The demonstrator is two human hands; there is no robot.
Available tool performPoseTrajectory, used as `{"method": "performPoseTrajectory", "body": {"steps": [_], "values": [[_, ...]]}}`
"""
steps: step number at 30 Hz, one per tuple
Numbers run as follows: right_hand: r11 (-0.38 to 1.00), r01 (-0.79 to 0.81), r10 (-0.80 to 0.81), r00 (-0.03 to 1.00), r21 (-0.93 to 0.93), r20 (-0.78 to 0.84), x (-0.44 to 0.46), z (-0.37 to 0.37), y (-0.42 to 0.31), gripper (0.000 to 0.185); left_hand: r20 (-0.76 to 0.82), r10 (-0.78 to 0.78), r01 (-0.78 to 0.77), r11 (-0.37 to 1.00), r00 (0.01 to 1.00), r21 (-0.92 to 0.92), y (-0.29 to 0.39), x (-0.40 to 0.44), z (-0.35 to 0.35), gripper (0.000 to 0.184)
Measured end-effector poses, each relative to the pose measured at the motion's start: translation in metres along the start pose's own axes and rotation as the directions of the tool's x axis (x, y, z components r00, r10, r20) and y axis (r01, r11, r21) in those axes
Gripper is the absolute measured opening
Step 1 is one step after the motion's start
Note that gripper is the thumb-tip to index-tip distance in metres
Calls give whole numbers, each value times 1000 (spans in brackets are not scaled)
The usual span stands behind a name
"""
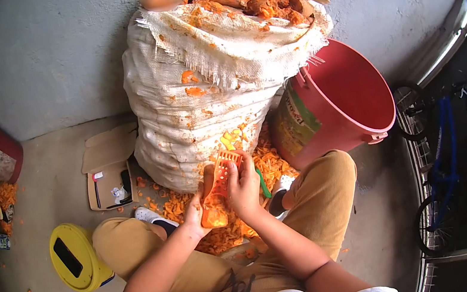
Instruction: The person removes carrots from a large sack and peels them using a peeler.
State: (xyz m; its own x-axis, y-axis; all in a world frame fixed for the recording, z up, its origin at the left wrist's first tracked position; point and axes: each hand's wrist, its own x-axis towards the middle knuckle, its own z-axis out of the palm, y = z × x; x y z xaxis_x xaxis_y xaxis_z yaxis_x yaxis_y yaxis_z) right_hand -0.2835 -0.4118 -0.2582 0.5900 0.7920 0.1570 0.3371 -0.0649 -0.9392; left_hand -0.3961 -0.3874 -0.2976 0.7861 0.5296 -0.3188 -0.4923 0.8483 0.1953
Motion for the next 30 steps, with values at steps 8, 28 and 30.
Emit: {"method": "performPoseTrajectory", "body": {"steps": [8, 28, 30], "values": [[962, 262, -212, 898, 81, -385, 44, -5, 43, 19, -202, -18, 59, 978, 979, 199, -7, -10, 10, 45], [828, -67, 88, 996, 556, -11, -8, 1, -7, 17, 87, -34, 41, 996, 996, -81, 6, -6, -2, 43], [914, -57, 67, 998, 402, -10, -10, 3, -1, 16, 63, -11, 16, 997, 998, -80, 3, -4, -1, 43]]}}
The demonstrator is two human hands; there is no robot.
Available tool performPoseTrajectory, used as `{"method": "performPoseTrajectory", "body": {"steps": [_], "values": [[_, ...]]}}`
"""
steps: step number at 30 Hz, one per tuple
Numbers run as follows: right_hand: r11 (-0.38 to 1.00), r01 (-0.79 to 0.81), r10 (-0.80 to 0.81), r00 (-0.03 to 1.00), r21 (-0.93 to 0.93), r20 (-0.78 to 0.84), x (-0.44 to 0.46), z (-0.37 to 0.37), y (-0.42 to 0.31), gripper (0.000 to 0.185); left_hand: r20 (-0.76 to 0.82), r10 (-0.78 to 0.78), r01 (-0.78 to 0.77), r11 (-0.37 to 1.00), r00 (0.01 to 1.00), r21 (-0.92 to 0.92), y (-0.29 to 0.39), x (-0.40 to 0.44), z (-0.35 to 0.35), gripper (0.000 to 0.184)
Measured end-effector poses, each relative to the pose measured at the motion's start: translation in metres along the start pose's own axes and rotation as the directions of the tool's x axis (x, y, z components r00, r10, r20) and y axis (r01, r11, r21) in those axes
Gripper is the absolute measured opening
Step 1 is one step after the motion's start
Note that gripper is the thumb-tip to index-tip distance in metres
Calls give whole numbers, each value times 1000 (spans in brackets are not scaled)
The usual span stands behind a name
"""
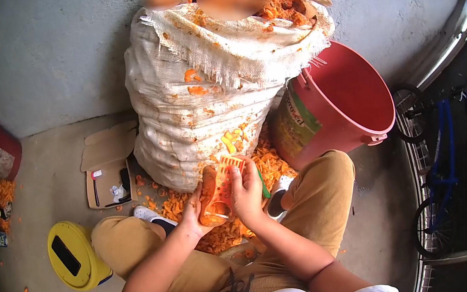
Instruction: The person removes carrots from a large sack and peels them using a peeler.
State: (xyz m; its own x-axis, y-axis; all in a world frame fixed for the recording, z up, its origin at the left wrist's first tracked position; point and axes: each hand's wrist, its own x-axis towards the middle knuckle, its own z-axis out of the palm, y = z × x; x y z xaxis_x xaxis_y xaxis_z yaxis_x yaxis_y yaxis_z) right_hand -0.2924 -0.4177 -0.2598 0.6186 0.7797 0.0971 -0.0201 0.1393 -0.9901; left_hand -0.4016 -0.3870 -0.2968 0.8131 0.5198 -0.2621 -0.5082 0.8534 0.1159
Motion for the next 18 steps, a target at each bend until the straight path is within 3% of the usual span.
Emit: {"method": "performPoseTrajectory", "body": {"steps": [1, 4, 11, 14, 18], "values": [[997, -4, 4, 1000, -74, 6, -2, 1, 2, 17, -13, 15, -15, 1000, 1000, 1, -1, 0, 0, 44], [999, -32, 32, 999, 12, 2, -4, 2, 7, 22, -72, 34, -32, 999, 997, 32, -2, -1, 0, 45], [999, -48, 48, 999, -18, 20, -7, 4, -2, 20, -23, 40, -39, 999, 999, 27, 1, -2, 0, 47], [998, 3, -3, 1000, -60, 7, -7, 3, 0, 20, -43, 52, -49, 997, 998, 59, -1, -2, 0, 47], [959, 134, -140, 990, -249, -6, -11, 4, -4, 20, -86, 60, -53, 995, 994, 89, -5, -2, -1, 49]]}}
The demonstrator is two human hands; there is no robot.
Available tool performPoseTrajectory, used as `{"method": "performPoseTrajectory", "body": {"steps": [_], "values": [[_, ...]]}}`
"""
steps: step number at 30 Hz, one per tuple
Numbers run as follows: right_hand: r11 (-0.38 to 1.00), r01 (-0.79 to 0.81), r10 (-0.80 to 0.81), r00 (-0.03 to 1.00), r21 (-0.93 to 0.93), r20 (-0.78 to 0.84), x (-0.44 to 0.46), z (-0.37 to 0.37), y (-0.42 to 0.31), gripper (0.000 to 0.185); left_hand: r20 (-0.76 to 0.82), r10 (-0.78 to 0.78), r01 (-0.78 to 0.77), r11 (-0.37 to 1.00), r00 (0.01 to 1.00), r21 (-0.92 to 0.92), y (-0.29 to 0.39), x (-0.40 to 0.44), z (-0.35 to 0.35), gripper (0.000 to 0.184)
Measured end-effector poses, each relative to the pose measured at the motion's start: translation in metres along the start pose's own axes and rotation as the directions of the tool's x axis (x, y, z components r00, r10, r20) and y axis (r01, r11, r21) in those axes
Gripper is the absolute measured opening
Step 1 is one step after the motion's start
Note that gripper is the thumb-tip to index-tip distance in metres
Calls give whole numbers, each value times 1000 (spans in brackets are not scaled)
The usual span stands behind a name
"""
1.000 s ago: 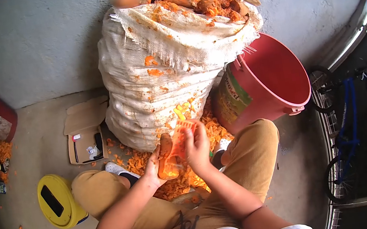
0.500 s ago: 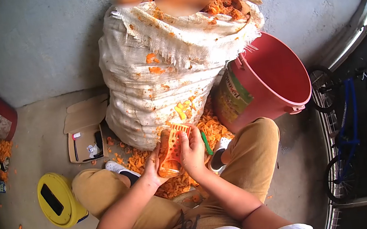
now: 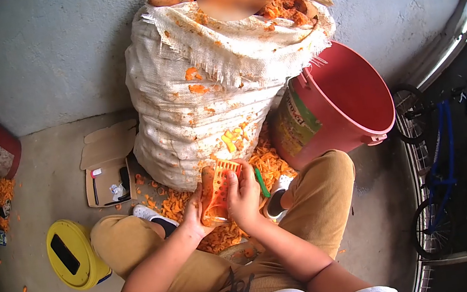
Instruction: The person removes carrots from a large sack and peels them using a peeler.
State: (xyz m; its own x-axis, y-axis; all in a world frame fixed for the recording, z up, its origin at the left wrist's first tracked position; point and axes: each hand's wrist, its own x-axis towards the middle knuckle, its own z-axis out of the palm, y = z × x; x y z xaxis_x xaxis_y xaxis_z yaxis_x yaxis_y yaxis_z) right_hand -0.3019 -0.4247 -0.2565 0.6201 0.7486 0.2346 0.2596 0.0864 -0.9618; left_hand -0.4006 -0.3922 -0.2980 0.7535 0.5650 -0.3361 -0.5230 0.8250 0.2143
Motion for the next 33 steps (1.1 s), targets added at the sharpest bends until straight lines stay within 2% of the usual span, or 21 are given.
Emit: {"method": "performPoseTrajectory", "body": {"steps": [2, 5, 9, 10, 11, 12, 14, 15, 16, 18, 20, 21, 22, 24, 26, 27, 28, 29, 30, 32, 33], "values": [[997, 36, -37, 999, -68, -24, 1, 0, 9, 20, -15, 2, -2, 1000, 1000, 18, -1, 2, -4, 50], [996, -81, 80, 996, -26, -35, 3, -1, 14, 19, -30, 8, -7, 999, 1000, 51, 2, 6, -7, 53], [992, -125, 124, 991, -11, -54, 7, 0, 26, 18, -83, 11, -5, 998, 996, 70, 7, 4, -1, 54], [998, -33, 26, 990, -51, -136, 12, 0, 32, 17, -103, 7, 0, 998, 995, 68, 8, 3, 0, 54], [994, 56, -76, 974, -98, -211, 23, -3, 38, 17, -124, 50, -25, 980, 991, 196, 4, 5, -12, 53], [978, 141, -180, 943, -151, -281, 34, -8, 41, 17, -148, 57, -27, 980, 987, 195, 0, -4, 2, 53], [997, 21, 6, 938, 74, -348, 52, -26, 43, 17, -139, 99, -50, 946, 985, 322, -8, -4, -11, 51], [990, -14, 65, 929, 141, -365, 56, -33, 37, 17, -139, 82, -37, 953, 987, 302, -6, -4, -11, 50], [984, 101, -30, 904, 145, -427, 58, -32, 32, 18, -140, 65, -23, 960, 988, 280, -2, -3, -12, 49], [983, -47, 97, 951, 175, -292, 46, -38, 20, 18, -172, 42, -3, 976, 984, 217, 0, 0, -7, 48], [947, -2, 60, 983, 322, -171, 34, -27, 12, 19, -238, 34, 0, 990, 971, 144, 3, -2, 3, 46], [939, -10, 51, 993, 344, -110, 27, -21, 14, 19, -136, 26, -10, 993, 990, 117, 2, -2, 0, 47], [976, 48, -33, 997, 210, -76, 20, -14, 12, 20, -97, 6, 2, 997, 995, 83, 3, -2, 1, 47], [997, 72, -72, 997, 4, 29, 8, -6, 5, 19, -13, -32, 33, 999, 999, 12, 4, -1, 6, 47], [999, -26, 23, 998, 39, 56, 3, 1, 4, 20, 8, -20, 20, 1000, 1000, -8, 4, -3, 6, 46], [999, -49, 49, 997, -6, 57, 3, 0, 1, 20, 15, -36, 36, 999, 999, -8, 5, -6, 6, 46], [997, 17, -15, 1000, -73, 20, 5, 0, 8, 20, 23, -53, 53, 999, 998, -9, 4, -8, 5, 45], [986, 80, -83, 996, -143, -13, 8, -1, 21, 20, 48, -14, 8, 992, 999, 124, 0, -6, -2, 45], [967, 140, -152, 987, -213, -41, 13, -2, 23, 20, -16, -29, 30, 996, 999, 86, -7, -7, 0, 47], [984, 139, -152, 980, -112, -124, 22, -7, 21, 20, -76, -38, 48, 991, 996, 128, -11, -9, 4, 49], [952, 213, -254, 951, -220, -179, 28, -11, 23, 20, -89, -65, 78, 986, 994, 148, -13, -10, 0, 49]]}}
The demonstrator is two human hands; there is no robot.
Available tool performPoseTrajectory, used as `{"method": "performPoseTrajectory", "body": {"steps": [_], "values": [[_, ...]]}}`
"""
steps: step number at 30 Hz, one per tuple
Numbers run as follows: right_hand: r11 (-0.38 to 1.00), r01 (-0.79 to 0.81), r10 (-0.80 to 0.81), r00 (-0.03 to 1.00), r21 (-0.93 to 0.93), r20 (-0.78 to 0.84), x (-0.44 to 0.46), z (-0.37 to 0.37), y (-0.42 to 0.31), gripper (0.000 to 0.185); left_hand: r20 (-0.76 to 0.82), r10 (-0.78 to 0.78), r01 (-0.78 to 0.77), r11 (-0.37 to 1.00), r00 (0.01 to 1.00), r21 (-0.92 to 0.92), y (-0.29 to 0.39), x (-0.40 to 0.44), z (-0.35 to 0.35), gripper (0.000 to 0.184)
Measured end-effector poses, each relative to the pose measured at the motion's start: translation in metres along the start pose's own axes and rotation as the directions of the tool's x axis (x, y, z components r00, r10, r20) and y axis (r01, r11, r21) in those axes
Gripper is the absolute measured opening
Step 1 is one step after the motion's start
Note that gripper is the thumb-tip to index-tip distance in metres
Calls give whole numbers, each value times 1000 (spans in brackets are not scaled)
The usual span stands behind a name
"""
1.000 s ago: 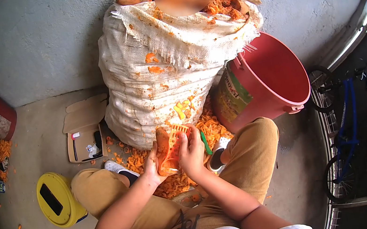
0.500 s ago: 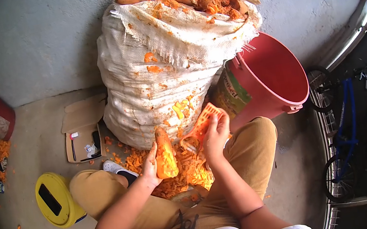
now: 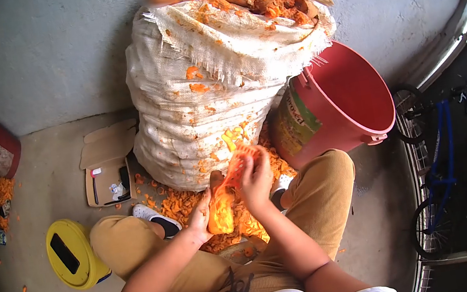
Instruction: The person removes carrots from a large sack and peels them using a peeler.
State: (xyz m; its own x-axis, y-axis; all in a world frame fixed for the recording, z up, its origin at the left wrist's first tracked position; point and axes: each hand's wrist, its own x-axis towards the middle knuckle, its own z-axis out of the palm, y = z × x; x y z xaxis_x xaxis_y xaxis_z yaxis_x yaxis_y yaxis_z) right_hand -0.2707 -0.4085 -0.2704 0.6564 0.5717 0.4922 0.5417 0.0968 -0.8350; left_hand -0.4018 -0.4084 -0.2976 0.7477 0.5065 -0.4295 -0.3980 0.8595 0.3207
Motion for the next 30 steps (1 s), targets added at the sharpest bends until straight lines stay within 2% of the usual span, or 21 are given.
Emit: {"method": "performPoseTrajectory", "body": {"steps": [1, 3, 4, 5, 7, 8, 9, 11, 13, 14, 15, 17, 19, 21, 23, 28, 29, 30], "values": [[991, 91, -98, 993, -98, -69, 8, -3, 7, 20, -8, -28, 28, 999, 1000, 23, -2, 1, -5, 50], [991, 47, -70, 979, -123, -190, 28, -14, 26, 20, -31, -48, 49, 998, 998, 46, -3, 1, -5, 50], [987, -131, 147, 968, 90, -202, 37, -20, 18, 18, -45, -41, 43, 998, 998, 44, -2, -2, 0, 51], [973, -129, 170, 962, 193, -213, 43, -23, 8, 17, -59, -35, 38, 998, 998, 41, -1, -3, 3, 51], [968, -150, 174, 979, 201, -106, 36, -28, -2, 17, -6, -53, 54, 998, 999, 33, 7, 0, 1, 53], [993, -50, 58, 996, 109, -72, 27, -26, 2, 17, 25, -37, 37, 999, 999, -33, 7, 2, 4, 54], [969, -69, 69, 998, 239, 10, 16, -21, -6, 17, 53, -17, 22, 995, 998, -97, 11, 0, 12, 55], [980, -126, 110, 988, 157, 106, -7, -10, -16, 18, 91, 18, -7, 992, 996, -123, 9, 5, 6, 55], [994, -88, 78, 987, 67, 138, -18, 1, -16, 18, 112, 42, -26, 989, 993, -147, 11, 3, 6, 55], [952, -285, 260, 945, 108, 199, -23, 1, -17, 19, 117, 51, -32, 987, 992, -160, 11, 2, 6, 55], [963, -256, 239, 954, 81, 179, -24, 1, -16, 20, 123, 60, -38, 984, 991, -175, 10, 0, 7, 55], [980, -195, 190, 971, 25, 147, -23, 3, -13, 21, 31, 30, -28, 997, 999, -68, 4, 2, 2, 56], [999, -16, 19, 998, -47, 53, -13, 7, 0, 19, -58, 20, -17, 999, 998, 42, 0, 8, -1, 58], [989, -148, 148, 988, 2, 53, -7, 6, 4, 18, -91, 20, -15, 999, 996, 50, 1, 9, 0, 58], [990, -142, 142, 990, 21, 8, -2, 7, 8, 17, -73, -1, 4, 999, 997, 45, 9, 7, 6, 56], [973, -160, 173, 982, 169, -70, 9, 9, -3, 16, -164, 139, -131, 990, 977, 57, 7, 12, 19, 50], [991, -47, 64, 989, 122, -133, 11, 9, 14, 16, -117, 151, -147, 988, 982, 40, 7, 11, 15, 50], [998, -2, -11, 976, -57, -218, 27, -1, 13, 18, -70, 162, -161, 987, 984, 24, 7, 10, 10, 49]]}}
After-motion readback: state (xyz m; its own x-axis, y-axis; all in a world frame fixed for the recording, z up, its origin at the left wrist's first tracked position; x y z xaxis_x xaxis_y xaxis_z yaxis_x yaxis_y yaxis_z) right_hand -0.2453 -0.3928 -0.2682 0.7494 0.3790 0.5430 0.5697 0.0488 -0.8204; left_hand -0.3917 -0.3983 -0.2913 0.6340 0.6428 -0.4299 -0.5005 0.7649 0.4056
